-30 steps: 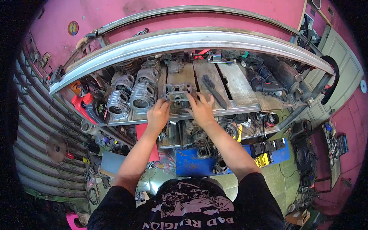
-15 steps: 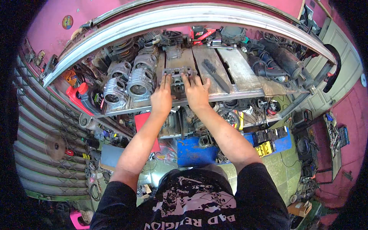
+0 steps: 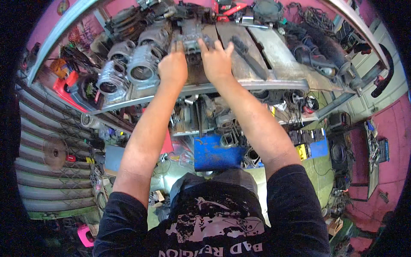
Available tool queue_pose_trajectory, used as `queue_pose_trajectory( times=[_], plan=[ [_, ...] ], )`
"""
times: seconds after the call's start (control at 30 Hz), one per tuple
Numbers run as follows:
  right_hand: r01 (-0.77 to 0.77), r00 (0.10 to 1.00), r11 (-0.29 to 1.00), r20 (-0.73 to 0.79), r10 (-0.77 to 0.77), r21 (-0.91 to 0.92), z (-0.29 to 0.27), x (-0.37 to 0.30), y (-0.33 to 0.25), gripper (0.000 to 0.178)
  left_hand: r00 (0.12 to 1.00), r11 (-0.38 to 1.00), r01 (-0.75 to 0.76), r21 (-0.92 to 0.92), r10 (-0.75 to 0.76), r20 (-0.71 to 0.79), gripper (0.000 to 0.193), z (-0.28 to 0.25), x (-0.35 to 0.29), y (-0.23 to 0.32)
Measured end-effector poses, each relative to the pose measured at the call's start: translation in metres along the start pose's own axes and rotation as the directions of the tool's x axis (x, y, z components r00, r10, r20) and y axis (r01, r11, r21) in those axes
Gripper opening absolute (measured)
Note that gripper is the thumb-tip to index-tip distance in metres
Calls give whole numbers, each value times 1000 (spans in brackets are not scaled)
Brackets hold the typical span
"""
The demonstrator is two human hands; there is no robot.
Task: The person scrubs various metal engine components, including cylinder heads and cylinder blocks, using a wire brush. The person holds each part with one hand and scrubs the surfaces and edges with the other hand, rotating the items to clean different sides. The parts are handled one at a time on a cluttered workbench.
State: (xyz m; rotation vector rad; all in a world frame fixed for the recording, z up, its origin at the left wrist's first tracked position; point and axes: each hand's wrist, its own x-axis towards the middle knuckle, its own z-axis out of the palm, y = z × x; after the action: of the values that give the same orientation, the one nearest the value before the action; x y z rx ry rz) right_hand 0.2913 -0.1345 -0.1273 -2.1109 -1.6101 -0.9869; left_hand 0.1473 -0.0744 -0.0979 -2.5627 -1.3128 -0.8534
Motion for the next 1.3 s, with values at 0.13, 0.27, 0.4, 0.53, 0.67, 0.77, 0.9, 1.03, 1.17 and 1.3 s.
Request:
queue_pose_trajectory(
  times=[0.13,0.27,0.4,0.53,0.67,0.77,0.9,1.03,1.17,1.3],
  plan=[
    [3,999,999,-45,-1,32,4,3,4,73,998,999,48,11,-48,-27,54,13,6,1],
    [23,990,999,-138,-19,31,12,12,8,65,993,999,52,-4,-52,-110,58,27,7,-4],
    [-33,996,992,84,23,123,0,28,5,47,994,997,75,-8,-76,-77,65,27,15,-3],
    [-6,987,1000,-159,6,-4,44,37,16,44,991,993,96,66,-101,82,62,24,30,2],
    [-30,999,999,33,28,45,36,49,9,45,982,988,119,103,-132,132,67,26,34,-4],
    [-27,1000,998,6,27,49,35,51,10,46,989,990,103,95,-113,97,68,31,36,-6],
    [-5,987,998,-158,15,62,45,44,15,47,988,990,115,83,-123,98,67,35,37,4],
    [-11,999,1000,-35,10,-14,35,43,10,62,980,982,146,116,-159,115,67,35,38,5],
    [-7,1000,999,-14,6,-43,38,46,13,64,976,979,161,121,-176,125,68,38,42,9],
    [-12,1000,999,2,12,-45,38,50,10,59,974,978,175,111,-188,124,68,40,45,9]
  ],
)
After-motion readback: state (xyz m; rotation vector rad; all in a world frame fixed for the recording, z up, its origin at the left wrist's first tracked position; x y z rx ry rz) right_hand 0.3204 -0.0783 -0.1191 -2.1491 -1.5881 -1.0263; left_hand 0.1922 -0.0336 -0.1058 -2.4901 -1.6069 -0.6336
